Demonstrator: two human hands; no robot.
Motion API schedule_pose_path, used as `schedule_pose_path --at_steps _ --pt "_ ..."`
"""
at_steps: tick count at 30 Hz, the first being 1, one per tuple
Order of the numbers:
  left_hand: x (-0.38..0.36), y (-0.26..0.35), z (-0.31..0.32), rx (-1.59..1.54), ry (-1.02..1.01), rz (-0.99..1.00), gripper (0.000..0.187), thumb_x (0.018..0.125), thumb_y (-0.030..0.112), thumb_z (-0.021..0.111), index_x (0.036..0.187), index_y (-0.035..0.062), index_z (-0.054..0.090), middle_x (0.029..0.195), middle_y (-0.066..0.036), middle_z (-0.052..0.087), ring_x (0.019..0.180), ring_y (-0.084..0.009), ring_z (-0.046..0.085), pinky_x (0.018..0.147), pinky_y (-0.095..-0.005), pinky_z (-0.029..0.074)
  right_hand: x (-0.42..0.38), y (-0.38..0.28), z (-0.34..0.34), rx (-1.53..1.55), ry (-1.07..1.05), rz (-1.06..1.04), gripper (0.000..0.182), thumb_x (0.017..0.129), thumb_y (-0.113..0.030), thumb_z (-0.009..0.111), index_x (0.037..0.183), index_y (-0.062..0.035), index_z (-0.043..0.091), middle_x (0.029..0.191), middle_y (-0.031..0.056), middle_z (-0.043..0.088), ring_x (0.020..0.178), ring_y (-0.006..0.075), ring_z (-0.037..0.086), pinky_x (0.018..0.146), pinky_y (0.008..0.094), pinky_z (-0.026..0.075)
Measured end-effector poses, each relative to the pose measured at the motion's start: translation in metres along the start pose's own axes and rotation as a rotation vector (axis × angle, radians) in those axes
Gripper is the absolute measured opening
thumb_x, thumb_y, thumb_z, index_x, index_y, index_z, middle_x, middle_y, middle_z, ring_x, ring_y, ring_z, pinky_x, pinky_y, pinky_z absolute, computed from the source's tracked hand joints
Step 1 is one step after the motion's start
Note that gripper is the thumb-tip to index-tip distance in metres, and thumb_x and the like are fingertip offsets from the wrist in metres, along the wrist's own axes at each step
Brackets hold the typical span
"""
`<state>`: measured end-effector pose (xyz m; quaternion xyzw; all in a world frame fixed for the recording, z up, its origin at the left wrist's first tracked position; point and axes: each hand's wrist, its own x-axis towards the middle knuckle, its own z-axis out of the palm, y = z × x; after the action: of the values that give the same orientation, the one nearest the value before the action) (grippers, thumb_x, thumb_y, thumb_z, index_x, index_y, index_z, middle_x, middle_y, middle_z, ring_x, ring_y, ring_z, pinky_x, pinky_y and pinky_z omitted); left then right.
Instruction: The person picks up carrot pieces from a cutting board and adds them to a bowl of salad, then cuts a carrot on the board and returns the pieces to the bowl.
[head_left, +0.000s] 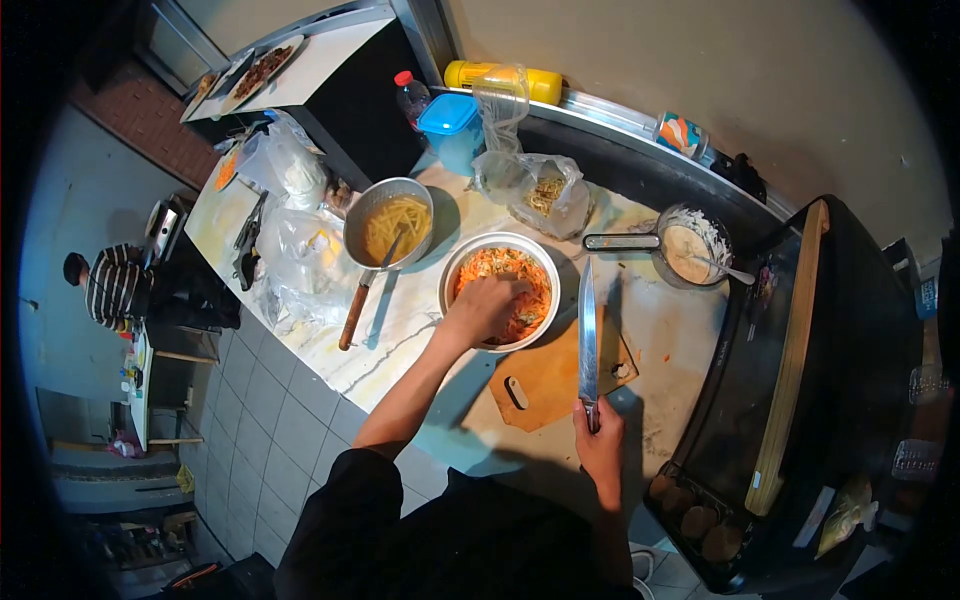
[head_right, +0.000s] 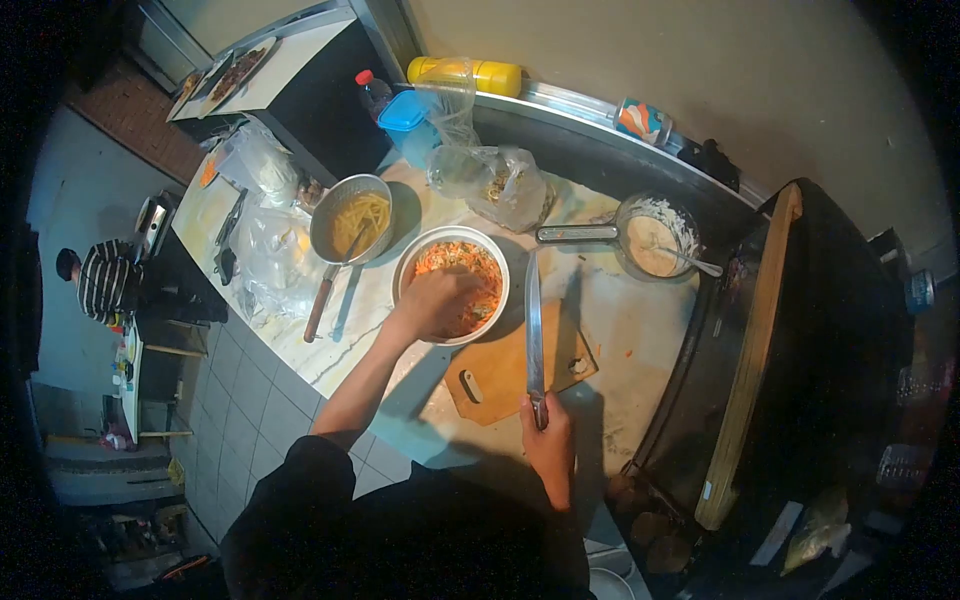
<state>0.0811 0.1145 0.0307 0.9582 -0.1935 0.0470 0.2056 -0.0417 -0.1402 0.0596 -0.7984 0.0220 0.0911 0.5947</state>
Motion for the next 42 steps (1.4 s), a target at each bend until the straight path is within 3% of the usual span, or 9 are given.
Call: schedule_pose_path --at_steps 2,6,14,20,24,26,30,35,42 --pt "0.004 0.013 -0.026 -0.024 -0.053 -0.097 0.026 0.079 0.007 0.064 0.105 0.009 0.065 0.083 -0.019 0.066 0.082 -0.0357 0.065 0.07 -0.0445 0.051 0.001 0.013 0.0 -0.039 -0.004 -0.025 0.027 0.092 -0.019 0.062 0.078 0.0005 0.051 0.053 0.0081 0.041 0.048 0.0128 0.036 0.046 0.0339 0.031" --pt "0.002 0.011 -0.044 -0.218 -0.018 -0.147 0.027 0.085 0.005 0.059 0.112 0.0052 0.064 0.096 -0.02 0.067 0.089 -0.037 0.064 0.077 -0.0427 0.05 0.004 0.018 -0.001 -0.055 -0.026 -0.012 0.025 0.092 -0.019 0.062 0.08 0.0005 0.052 0.054 0.0065 0.039 0.049 0.0106 0.034 0.046 0.0327 0.03" --pt "0.002 0.011 -0.053 -0.403 -0.014 -0.278 0.035 0.078 -0.009 0.06 0.11 0.0023 0.064 0.101 -0.016 0.068 0.092 -0.028 0.067 0.078 -0.0379 0.053 0.008 0.02 -0.003 -0.078 -0.012 -0.011 0.027 0.092 -0.019 0.063 0.078 0.0006 0.05 0.054 0.0087 0.04 0.049 0.0124 0.035 0.046 0.0341 0.031" --pt "0.0 0.0 -0.05 -0.464 0.068 -0.143 0.037 0.076 -0.016 0.059 0.11 -0.0024 0.062 0.109 -0.017 0.065 0.093 -0.0294 0.067 0.079 -0.0339 0.055 0.006 0.018 -0.004 -0.081 0.003 -0.006 0.027 0.091 -0.018 0.063 0.078 0.0007 0.05 0.053 0.0094 0.04 0.048 0.0131 0.035 0.046 0.0344 0.031" --pt "-0.001 0.01 -0.06 -0.499 0.012 -0.23 0.037 0.075 -0.017 0.058 0.109 -0.003 0.061 0.111 -0.016 0.063 0.094 -0.0284 0.066 0.08 -0.0333 0.055 0.006 0.016 -0.005 -0.074 -0.006 -0.009 0.026 0.091 -0.018 0.063 0.077 0.0009 0.051 0.053 0.0095 0.04 0.048 0.0122 0.035 0.046 0.0341 0.031" --pt "-0.003 0.009 -0.058 -0.517 0.02 -0.267 0.037 0.077 -0.012 0.062 0.111 0.0002 0.063 0.11 -0.013 0.065 0.098 -0.0232 0.067 0.086 -0.034 0.054 0.006 0.016 -0.004 -0.064 -0.001 -0.006 0.026 0.091 -0.018 0.063 0.077 0.001 0.051 0.053 0.0094 0.04 0.048 0.012 0.035 0.046 0.0341 0.031" --pt "-0.007 0.009 -0.062 -0.493 0.021 -0.28 0.034 0.077 -0.007 0.066 0.11 0.0004 0.064 0.106 -0.013 0.065 0.095 -0.0232 0.068 0.083 -0.035 0.054 0.005 0.016 -0.005 -0.078 0.001 -0.014 0.025 0.091 -0.018 0.063 0.078 0.0011 0.052 0.052 0.0093 0.04 0.048 0.0117 0.035 0.046 0.0341 0.03" --pt "-0.014 0.012 -0.061 -0.227 -0.049 -0.324 0.033 0.072 0.007 0.076 0.103 0.0025 0.067 0.101 -0.015 0.065 0.089 -0.0302 0.066 0.078 -0.0386 0.052 0.004 0.016 -0.003 -0.08 0.01 -0.026 0.025 0.092 -0.019 0.063 0.08 0.0008 0.053 0.052 0.0094 0.04 0.048 0.0119 0.035 0.046 0.0342 0.03" --pt "-0.025 0.009 -0.054 -0.132 0.043 -0.37 0.038 0.067 0.014 0.079 0.102 0.0046 0.068 0.102 -0.015 0.065 0.092 -0.0331 0.064 0.082 -0.0409 0.051 0.003 0.017 0.0 -0.077 0.003 -0.012 0.027 0.092 -0.019 0.063 0.078 0.0006 0.051 0.052 0.0094 0.041 0.047 0.0121 0.035 0.045 0.0346 0.031"
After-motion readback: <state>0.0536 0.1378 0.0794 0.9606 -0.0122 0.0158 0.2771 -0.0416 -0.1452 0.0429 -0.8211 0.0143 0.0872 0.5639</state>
